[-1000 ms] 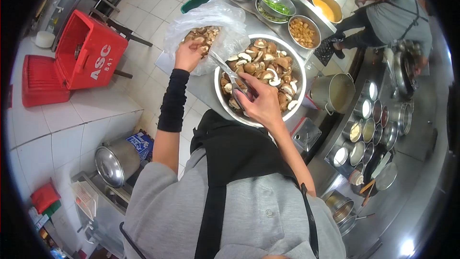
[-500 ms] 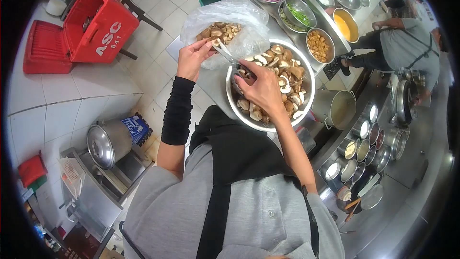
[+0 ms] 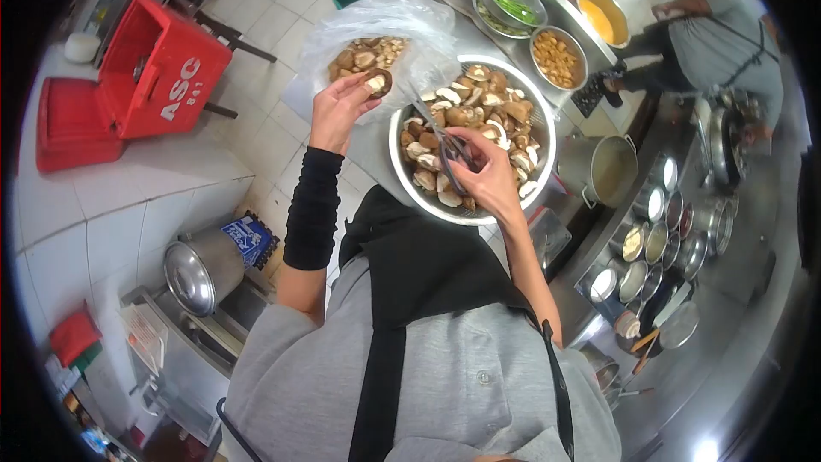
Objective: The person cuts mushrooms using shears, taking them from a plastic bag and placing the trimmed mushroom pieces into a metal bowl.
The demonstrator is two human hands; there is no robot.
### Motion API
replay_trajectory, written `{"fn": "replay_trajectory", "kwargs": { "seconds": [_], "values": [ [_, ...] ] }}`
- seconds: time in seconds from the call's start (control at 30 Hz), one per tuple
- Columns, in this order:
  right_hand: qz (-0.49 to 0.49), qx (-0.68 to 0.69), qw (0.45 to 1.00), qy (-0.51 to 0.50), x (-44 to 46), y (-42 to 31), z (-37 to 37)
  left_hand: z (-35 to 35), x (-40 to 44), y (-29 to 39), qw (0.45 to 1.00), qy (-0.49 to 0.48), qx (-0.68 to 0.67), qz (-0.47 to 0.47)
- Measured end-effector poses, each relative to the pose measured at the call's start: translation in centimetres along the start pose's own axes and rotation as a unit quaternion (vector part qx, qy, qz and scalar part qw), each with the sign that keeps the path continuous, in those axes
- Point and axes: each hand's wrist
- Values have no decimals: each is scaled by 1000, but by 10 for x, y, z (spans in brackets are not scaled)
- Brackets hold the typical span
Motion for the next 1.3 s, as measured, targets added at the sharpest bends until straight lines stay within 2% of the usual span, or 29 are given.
{"fn": "replay_trajectory", "kwargs": {
  "seconds": [0.17,0.27,0.33,0.53,0.6,0.67,0.77,0.8,0.87,0.9,1.03,1.07,1.1,1.17,1.23,1.27,1.3],
  "values": [
    [43,32,998,14,-30,13,-27,58,-20,-16,987,-145,71,-13],
    [40,70,995,64,-43,32,-40,90,-27,-28,970,-214,114,-8],
    [55,132,984,107,-55,36,-46,103,-25,-34,954,-257,155,-17],
    [88,147,973,153,-79,63,-66,133,-3,-49,884,-378,274,-40],
    [83,141,970,180,-80,67,-66,142,2,-46,881,-380,266,-94],
    [127,140,967,173,-81,66,-71,145,9,-49,877,-388,255,-121],
    [146,166,958,182,-79,72,-67,154,5,-43,858,-347,374,-57],
    [144,169,958,180,-79,75,-65,156,-2,-34,813,-333,473,72],
    [136,175,957,189,-79,77,-65,160,-17,-31,806,-275,499,159],
    [130,178,955,198,-81,76,-64,161,-23,-31,800,-243,510,200],
    [79,194,939,272,-87,94,-62,162,-20,-47,817,-238,454,264],
    [66,195,930,305,-86,94,-61,160,-11,-59,808,-260,422,319],
    [68,184,930,312,-86,103,-63,160,-12,-68,808,-235,406,357],
    [82,143,930,329,-84,112,-69,168,-26,-61,768,-227,422,425],
    [63,143,925,347,-77,123,-70,181,-27,-67,692,-242,507,453],
    [53,142,921,360,-75,126,-72,189,-29,-72,670,-254,557,420],
    [54,139,920,363,-73,124,-72,195,-27,-83,651,-236,558,457]
  ]
}}
Point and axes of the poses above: each hand's wrist, its own x-axis towards the middle knuckle, its own z-axis out of the palm, y = z × x, and after that the axes turned 5 degrees about y, right-handed
